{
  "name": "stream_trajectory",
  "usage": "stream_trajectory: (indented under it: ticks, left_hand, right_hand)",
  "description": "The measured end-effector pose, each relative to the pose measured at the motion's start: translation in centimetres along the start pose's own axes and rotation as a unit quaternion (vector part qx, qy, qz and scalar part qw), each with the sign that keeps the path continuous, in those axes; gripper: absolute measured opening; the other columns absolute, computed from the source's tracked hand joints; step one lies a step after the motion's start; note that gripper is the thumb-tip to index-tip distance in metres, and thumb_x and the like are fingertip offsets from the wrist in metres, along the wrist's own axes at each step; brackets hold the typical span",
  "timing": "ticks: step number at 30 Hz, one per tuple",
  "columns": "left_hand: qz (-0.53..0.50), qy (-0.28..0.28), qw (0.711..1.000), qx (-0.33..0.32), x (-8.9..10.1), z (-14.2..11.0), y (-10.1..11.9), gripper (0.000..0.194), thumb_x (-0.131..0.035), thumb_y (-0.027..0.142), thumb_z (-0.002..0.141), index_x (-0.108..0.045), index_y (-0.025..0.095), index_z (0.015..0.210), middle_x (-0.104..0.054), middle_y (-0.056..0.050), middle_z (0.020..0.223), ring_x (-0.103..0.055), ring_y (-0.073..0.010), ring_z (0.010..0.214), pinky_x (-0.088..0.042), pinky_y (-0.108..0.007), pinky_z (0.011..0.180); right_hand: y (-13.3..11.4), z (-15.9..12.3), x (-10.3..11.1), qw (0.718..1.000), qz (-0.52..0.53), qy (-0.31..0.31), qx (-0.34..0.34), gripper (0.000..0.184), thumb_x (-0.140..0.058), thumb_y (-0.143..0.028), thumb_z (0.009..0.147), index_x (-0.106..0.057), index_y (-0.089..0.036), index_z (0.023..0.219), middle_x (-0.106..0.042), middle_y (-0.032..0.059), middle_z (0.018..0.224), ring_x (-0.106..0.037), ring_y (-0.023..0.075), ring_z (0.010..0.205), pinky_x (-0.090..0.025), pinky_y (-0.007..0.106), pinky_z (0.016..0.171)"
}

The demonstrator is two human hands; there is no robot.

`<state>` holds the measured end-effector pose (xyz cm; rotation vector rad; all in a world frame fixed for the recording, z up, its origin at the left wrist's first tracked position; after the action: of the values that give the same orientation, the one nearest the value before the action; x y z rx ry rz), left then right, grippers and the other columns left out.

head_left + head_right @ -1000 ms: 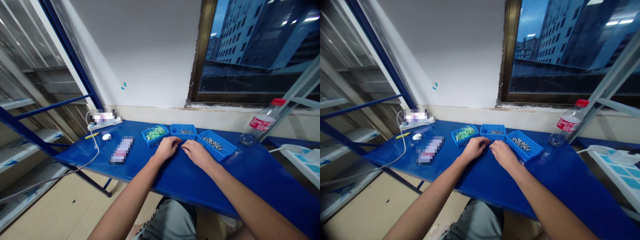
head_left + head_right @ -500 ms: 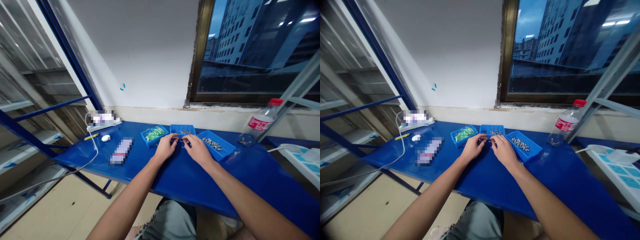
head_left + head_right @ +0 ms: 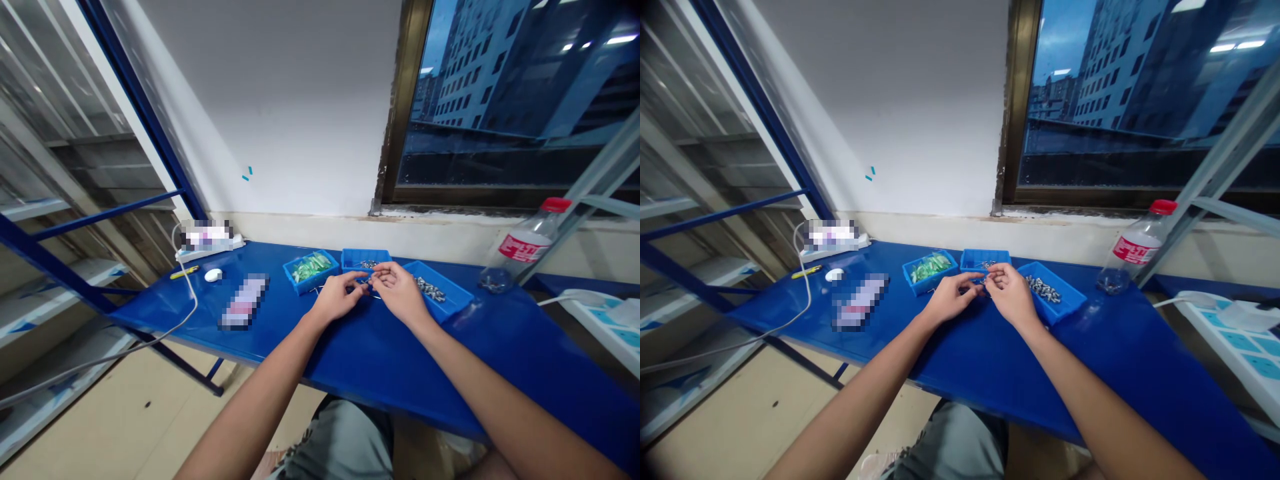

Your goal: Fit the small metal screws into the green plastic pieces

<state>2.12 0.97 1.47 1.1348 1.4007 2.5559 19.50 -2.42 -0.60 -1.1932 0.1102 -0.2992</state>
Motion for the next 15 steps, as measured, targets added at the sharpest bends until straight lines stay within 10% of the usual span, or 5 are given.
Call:
stream_trajectory:
  ticks: [15]
  left_hand:
    - [-0.025,0.08,0.996,0.016,0.6,0.4,-0.9,0.022,-0.066,0.025,0.095,-0.077,0.018,0.113,-0.082,-0.006,0.105,-0.079,-0.0223,0.098,-0.061,-0.033,0.091]
  right_hand:
    - [-1.4,-0.8,-0.3,0.97,-0.223,-0.047,0.087,0.015,-0.062,-0.025,0.09,-0.073,-0.026,0.099,-0.081,0.0032,0.094,-0.076,0.0225,0.083,-0.06,0.037,0.082]
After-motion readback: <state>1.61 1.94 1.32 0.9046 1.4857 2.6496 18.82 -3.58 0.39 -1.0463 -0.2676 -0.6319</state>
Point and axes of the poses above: each hand's wrist, its own z-axis towards the middle knuckle, its own x-axis out of the back of the hand, y = z × x, the point moved 3 cm from there along z, towards the middle knuckle
